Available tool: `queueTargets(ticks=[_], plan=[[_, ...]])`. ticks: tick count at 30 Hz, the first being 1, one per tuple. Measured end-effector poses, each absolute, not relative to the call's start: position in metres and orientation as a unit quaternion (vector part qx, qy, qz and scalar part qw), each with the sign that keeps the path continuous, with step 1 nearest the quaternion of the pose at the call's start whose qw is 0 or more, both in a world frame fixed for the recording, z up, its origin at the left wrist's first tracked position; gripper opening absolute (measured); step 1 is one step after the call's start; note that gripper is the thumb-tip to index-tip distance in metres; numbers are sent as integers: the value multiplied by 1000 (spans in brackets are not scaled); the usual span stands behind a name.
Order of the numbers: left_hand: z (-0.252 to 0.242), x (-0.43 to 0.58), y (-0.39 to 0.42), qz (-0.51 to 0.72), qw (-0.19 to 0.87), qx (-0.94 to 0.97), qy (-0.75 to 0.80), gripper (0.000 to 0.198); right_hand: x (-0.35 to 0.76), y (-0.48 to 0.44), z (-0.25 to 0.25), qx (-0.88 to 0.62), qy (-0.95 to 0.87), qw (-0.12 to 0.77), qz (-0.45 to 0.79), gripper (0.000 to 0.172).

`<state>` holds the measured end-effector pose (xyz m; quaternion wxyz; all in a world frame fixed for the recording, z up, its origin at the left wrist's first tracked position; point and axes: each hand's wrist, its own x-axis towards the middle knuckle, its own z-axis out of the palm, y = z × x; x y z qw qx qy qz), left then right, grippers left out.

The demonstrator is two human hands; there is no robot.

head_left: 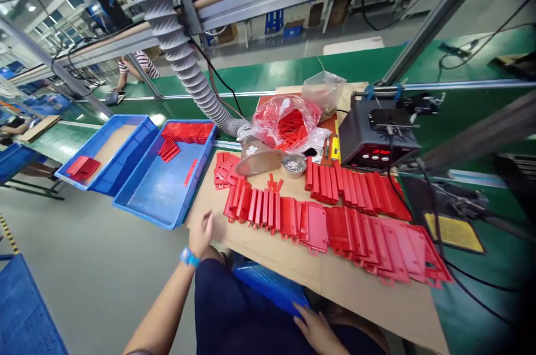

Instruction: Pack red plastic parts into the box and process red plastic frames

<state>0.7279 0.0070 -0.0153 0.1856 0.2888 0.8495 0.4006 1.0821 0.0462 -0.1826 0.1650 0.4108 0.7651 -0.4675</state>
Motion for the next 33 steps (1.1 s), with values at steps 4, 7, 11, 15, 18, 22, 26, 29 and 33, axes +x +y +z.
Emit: queueTargets(ticks=[4,7,11,15,18,22,26,29,33], plan=[[6,680,81,421,131,323,838,31,1090,97,-85,319,745,71,-582,47],[13,676,107,435,130,346,821,33,1106,140,-11,270,716,55,-641,42],[0,687,96,448,173,353,803,38,1116,188,22,362,768,-143,-509,48],[-32,685,73,450,257,338,786,50,1108,227,-1,410,837,-213,-292,57],[-52,685,67,444,324,337,764,56,1098,248,-16,382,884,-166,-212,64],[-62,693,68,444,383,353,729,53,1071,252,-13,346,929,-69,-116,60],[-61,700,67,461,400,346,713,54,1031,238,-8,307,947,60,-75,74],[-62,703,64,472,407,335,706,54,1016,234,-19,313,943,97,-64,92],[-64,707,61,487,429,322,689,58,1017,242,-38,315,947,51,-39,100]])
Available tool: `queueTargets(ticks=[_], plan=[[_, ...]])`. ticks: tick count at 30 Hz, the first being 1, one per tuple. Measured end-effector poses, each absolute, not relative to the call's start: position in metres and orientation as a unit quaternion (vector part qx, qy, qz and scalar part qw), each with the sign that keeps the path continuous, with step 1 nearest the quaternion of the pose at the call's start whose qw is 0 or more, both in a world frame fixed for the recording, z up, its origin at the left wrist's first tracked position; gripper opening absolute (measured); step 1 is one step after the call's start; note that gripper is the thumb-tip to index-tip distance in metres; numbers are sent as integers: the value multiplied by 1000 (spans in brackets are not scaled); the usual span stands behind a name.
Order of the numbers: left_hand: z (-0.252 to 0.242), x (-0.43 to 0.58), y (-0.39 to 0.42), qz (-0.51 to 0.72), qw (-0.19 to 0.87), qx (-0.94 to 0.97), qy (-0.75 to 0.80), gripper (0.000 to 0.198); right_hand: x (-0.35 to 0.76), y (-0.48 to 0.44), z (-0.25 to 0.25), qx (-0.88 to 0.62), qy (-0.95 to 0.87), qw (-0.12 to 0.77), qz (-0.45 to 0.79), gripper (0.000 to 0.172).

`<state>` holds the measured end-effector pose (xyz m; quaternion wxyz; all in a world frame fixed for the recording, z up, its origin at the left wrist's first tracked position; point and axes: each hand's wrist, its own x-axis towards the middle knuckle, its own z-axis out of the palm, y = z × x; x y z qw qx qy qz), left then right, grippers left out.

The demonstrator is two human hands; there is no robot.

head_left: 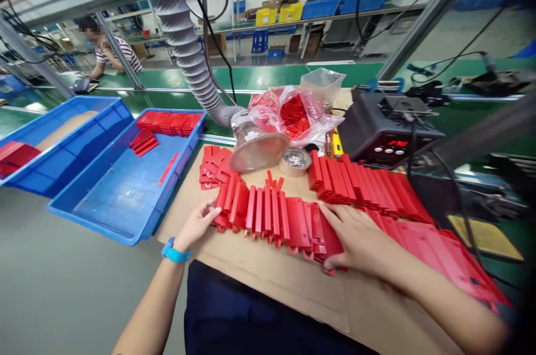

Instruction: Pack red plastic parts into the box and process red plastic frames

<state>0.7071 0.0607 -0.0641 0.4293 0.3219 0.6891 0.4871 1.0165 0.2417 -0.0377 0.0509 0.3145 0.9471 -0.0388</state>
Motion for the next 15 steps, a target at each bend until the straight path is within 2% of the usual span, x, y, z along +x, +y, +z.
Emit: queueTargets(ticks=[5,7,12,15], plan=[[-57,718,63,503,439,322,671,48,1025,247,-46,294,954,57,-4,103],[-53,727,66,511,422,334,671,46,1029,247,-43,285,956,65,7,100],[-51,765,77,520,332,384,688,38,1009,239,-12,265,964,-12,24,63],[-57,786,80,525,270,393,705,48,961,225,10,221,973,-61,-24,44]])
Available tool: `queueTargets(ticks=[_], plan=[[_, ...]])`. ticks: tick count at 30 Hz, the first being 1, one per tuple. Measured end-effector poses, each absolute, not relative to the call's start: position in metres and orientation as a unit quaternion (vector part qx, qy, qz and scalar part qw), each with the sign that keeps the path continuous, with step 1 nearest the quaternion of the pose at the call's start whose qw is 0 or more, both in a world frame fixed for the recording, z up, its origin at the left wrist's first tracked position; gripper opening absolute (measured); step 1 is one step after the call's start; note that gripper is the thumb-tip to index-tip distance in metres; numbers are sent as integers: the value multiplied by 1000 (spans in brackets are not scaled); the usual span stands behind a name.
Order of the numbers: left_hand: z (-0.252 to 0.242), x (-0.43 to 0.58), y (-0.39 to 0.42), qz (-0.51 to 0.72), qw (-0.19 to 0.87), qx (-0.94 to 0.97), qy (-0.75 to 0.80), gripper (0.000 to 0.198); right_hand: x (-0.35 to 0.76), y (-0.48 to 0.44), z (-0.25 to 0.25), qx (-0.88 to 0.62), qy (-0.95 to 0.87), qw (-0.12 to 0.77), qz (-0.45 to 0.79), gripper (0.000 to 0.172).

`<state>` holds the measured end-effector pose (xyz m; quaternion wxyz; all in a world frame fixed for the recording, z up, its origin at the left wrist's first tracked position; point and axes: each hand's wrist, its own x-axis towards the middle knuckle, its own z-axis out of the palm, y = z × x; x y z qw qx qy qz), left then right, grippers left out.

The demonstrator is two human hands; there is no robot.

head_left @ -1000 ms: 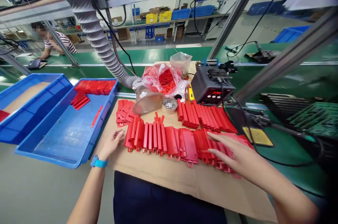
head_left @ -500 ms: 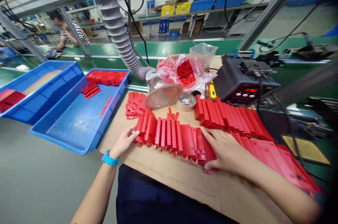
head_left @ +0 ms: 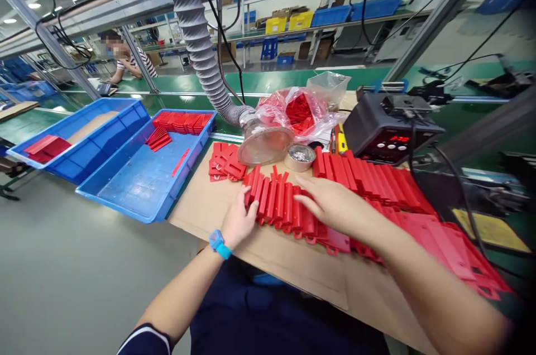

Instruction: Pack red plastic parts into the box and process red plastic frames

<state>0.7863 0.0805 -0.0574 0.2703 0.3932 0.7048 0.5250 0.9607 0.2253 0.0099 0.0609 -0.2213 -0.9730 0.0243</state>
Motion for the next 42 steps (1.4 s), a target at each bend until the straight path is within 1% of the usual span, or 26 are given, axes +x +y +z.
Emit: queueTargets(ticks=[2,3,7,12,17,19,22,25,26,29,31,33,37,42], plan=[[-63,792,82,526,251,390,713,54,920,218,15,-178,-981,57,46,38],[-65,792,83,524,247,386,717,53,900,215,15,-168,-983,51,46,37],[-66,780,89,505,266,352,742,32,843,215,5,-185,-982,22,31,33],[-54,761,99,453,329,313,767,28,825,224,-1,-224,-973,-58,24,30],[-43,738,95,404,361,330,773,24,825,233,3,-235,-965,-115,25,29],[-44,731,88,394,354,350,772,33,823,233,3,-240,-961,-132,24,29],[-50,724,80,386,316,381,779,57,816,230,3,-244,-956,-158,22,30],[-55,722,79,367,288,405,787,64,807,227,5,-247,-953,-174,21,31],[-55,722,79,359,284,414,787,63,805,227,6,-249,-952,-174,21,35],[-53,724,77,343,276,443,781,56,803,227,13,-257,-954,-153,24,55],[-50,724,74,328,270,460,780,54,804,226,16,-262,-956,-130,34,62],[-46,724,70,304,262,470,786,57,804,226,17,-269,-956,-102,53,58],[-44,717,63,240,256,472,809,76,802,228,18,-297,-950,-34,93,35],[-44,706,56,162,237,462,839,97,799,233,18,-314,-936,29,154,31]])
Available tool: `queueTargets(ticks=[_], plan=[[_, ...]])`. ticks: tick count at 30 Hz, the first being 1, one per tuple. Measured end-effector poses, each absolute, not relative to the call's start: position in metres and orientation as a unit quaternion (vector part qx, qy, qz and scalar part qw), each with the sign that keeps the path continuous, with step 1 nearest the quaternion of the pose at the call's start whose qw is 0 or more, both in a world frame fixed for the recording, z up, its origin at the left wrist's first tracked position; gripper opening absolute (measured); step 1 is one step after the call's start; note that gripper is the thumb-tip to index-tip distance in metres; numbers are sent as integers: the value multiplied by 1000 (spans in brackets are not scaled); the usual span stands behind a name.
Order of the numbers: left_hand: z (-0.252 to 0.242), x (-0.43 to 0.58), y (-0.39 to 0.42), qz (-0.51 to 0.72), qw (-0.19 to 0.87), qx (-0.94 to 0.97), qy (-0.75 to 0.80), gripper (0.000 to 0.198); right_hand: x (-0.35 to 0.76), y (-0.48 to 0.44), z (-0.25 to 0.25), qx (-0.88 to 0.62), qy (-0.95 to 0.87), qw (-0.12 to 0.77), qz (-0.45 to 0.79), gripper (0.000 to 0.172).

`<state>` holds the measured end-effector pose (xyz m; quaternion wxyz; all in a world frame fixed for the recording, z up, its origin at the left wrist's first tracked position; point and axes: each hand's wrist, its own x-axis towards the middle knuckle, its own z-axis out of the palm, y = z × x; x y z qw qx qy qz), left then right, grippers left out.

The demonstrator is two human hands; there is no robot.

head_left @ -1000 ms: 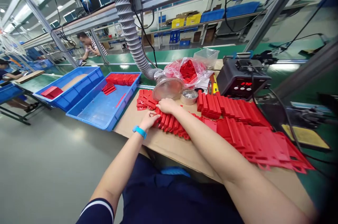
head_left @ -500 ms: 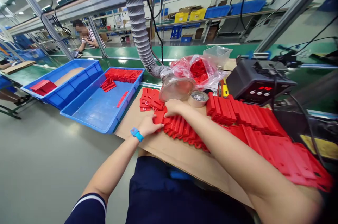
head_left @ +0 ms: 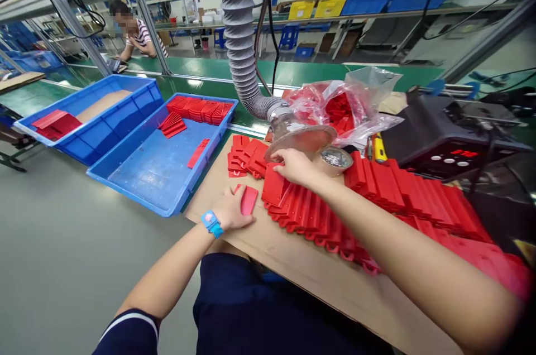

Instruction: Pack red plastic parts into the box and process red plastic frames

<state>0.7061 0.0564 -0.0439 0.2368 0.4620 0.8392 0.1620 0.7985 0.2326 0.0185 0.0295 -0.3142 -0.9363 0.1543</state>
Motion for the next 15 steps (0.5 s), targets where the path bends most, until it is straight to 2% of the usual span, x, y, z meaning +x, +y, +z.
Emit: queueTargets(ticks=[3,8,12,15], plan=[[-42,705,61,141,212,459,851,95,799,231,21,-303,-929,52,207,26],[-42,703,76,151,190,454,857,64,813,225,36,-291,-911,116,268,28],[-42,696,77,190,186,448,853,64,836,225,51,-254,-884,199,338,29],[-42,687,72,242,183,437,847,54,849,227,55,-236,-870,173,396,31]])
